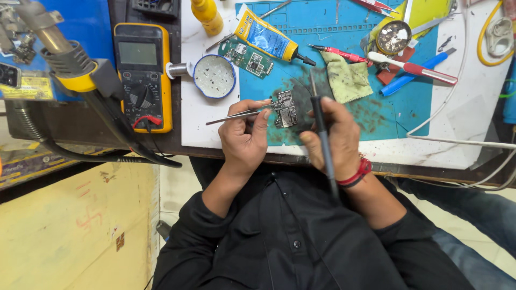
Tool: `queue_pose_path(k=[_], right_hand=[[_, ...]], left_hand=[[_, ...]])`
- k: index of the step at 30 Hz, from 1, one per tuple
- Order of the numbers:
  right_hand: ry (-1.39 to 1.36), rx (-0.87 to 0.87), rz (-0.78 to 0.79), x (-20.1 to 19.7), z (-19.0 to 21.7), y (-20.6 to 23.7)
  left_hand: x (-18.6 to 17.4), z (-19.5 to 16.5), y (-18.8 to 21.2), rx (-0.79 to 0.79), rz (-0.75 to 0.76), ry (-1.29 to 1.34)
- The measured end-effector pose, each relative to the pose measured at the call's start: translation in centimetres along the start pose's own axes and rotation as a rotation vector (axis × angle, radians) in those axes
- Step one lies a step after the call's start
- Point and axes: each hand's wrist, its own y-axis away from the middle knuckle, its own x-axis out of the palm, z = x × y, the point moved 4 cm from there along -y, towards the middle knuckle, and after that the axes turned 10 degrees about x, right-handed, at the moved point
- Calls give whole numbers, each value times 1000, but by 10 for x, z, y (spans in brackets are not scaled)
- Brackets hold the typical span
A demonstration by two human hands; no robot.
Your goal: The person cleans a small circuit board with a brush, applies flux, and then uses a soldering iron and tweezers to solder components on the board. The person works continuously on the same board throughout the clip.
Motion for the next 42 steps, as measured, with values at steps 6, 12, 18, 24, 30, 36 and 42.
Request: queue_pose_path(k=[6, 12, 18, 24, 30, 36, 42], right_hand=[[52, 28, -80, -16, -11, 1], [18, -62, -39, -8, -7, 0], [13, -95, -17, -8, -6, -2], [12, -105, 11, -7, -6, -2], [21, -107, 20, -6, -5, -3], [38, -115, 27, -5, -2, -4], [45, -124, 28, -4, -1, -5]], left_hand=[[11, 1, 0, -13, 51, -2], [11, -4, 0, 69, 49, -107], [10, -13, -3, 157, 140, -159], [12, -16, -5, 197, 164, -250], [13, -16, -6, 221, 170, -289], [12, -17, -5, 244, 166, -288], [12, -17, -5, 244, 166, -299]])
